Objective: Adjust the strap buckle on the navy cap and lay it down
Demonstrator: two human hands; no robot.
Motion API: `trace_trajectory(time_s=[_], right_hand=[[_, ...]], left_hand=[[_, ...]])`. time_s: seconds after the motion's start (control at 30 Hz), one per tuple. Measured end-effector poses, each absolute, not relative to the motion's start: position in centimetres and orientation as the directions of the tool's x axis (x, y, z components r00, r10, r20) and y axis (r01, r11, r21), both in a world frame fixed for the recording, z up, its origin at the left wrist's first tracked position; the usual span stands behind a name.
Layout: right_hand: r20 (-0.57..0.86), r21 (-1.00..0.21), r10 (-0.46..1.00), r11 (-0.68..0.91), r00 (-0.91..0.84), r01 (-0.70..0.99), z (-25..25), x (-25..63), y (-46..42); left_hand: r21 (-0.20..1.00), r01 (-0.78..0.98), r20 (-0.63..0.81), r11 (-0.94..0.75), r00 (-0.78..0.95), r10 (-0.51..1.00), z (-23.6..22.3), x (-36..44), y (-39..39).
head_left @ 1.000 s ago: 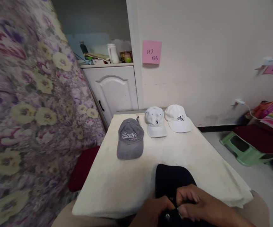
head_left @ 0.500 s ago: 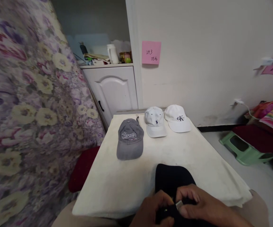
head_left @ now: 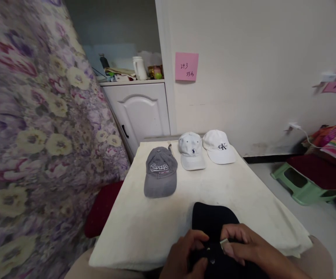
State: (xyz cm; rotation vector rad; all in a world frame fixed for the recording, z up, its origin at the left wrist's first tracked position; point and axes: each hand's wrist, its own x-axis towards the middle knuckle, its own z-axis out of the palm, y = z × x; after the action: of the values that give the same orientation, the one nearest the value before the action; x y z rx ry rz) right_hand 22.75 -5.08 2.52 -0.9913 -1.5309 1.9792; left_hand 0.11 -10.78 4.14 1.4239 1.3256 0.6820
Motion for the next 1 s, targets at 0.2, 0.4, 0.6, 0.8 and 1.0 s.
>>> trace_trajectory(time_s=[0.2,0.4,0.6,0.8,1.0], right_hand=[[-0.303,-0.909,0.702,-0.416,-0.644,-0.026,2.8,23.0,-5.7],[-0.317,-0.818,0.647,-0.557,-0.694,-0.145,2.9,22.9,-6.6],[-0.330,-0.738,0.644,-0.632,-0.691,-0.237,1.6,23.4,-7.6],[-0.277,-0.842,0.679,-0.513,-0.680,-0.169,0.7,24.7,-7.8],[-0.199,-0.883,0.679,-0.437,-0.707,-0.172,0.9,25.2,-7.3]], left_hand=[[0.909,0.404,-0.202,0.107,0.201,0.959,4.4,-0.9,-10.7],[0.930,0.367,-0.125,0.027,0.247,0.961,4.5,-1.7,-11.0],[0.931,0.358,-0.199,0.079,0.312,0.929,5.0,-1.2,-10.9],[0.922,0.363,-0.258,0.135,0.317,0.913,5.7,-1.7,-10.4],[0.988,0.137,-0.113,0.068,0.352,0.929,5.4,-3.1,-9.2]])
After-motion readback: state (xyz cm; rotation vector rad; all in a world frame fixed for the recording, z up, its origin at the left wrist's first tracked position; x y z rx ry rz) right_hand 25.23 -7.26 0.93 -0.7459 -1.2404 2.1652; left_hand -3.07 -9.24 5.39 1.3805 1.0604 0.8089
